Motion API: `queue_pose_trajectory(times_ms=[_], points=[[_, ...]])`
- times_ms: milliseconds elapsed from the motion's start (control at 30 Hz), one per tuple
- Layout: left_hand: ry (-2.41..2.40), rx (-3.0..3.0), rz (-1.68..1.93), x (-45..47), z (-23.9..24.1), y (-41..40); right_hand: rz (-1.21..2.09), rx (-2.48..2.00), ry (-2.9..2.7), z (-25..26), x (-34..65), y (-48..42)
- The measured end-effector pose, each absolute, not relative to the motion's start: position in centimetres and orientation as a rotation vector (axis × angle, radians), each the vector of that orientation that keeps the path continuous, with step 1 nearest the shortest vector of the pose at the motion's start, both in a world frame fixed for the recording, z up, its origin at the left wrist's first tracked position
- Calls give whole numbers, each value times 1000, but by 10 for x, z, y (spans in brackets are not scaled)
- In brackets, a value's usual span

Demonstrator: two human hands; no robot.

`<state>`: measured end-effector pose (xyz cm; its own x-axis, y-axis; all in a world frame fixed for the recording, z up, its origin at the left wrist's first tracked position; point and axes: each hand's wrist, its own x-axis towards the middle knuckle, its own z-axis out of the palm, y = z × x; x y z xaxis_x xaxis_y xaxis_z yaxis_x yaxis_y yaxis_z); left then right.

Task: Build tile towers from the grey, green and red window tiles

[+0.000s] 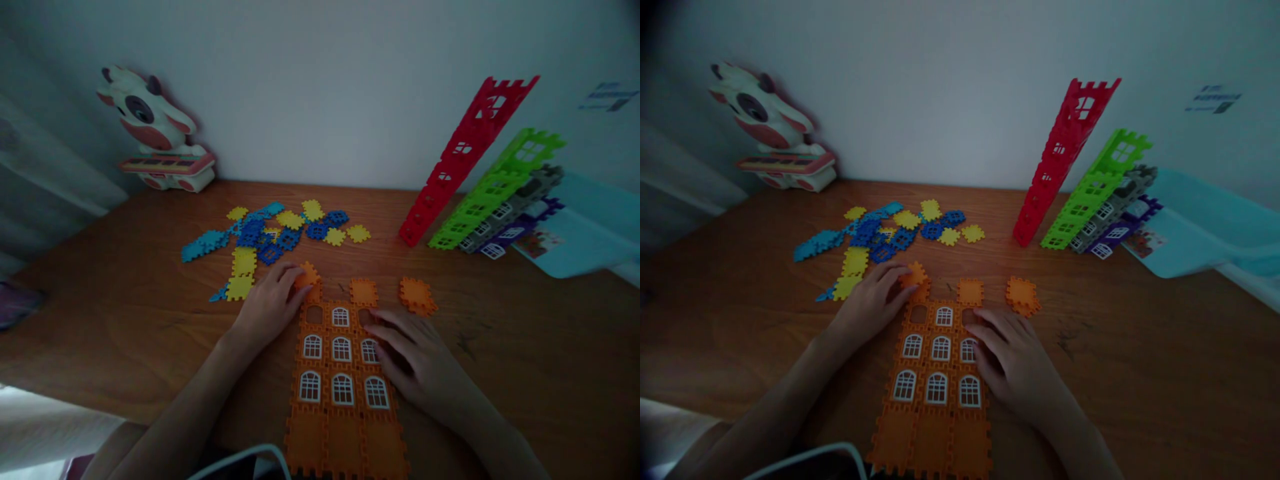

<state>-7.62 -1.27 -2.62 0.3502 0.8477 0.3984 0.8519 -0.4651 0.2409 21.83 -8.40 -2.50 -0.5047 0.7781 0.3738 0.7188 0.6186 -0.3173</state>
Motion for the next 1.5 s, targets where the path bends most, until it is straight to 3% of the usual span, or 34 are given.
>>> queue_pose_trajectory(times_ms=[333,500,700,967,1500], points=[[-1686,-2473,-619,-76,-28,-13,176,-1238,-2288,-25,241,-81],[-1542,-2634,-729,-57,-23,-22,176,-1235,-2320,-27,239,-82],[-1439,-2833,-616,-46,-23,-31,100,-1252,-2322,-23,231,-81],[-1296,-2963,-688,-45,-25,-31,305,-1080,-2401,-19,194,-86],[-1073,-2884,-1445,-44,-22,-33,381,-1097,-2370,-25,190,-84]])
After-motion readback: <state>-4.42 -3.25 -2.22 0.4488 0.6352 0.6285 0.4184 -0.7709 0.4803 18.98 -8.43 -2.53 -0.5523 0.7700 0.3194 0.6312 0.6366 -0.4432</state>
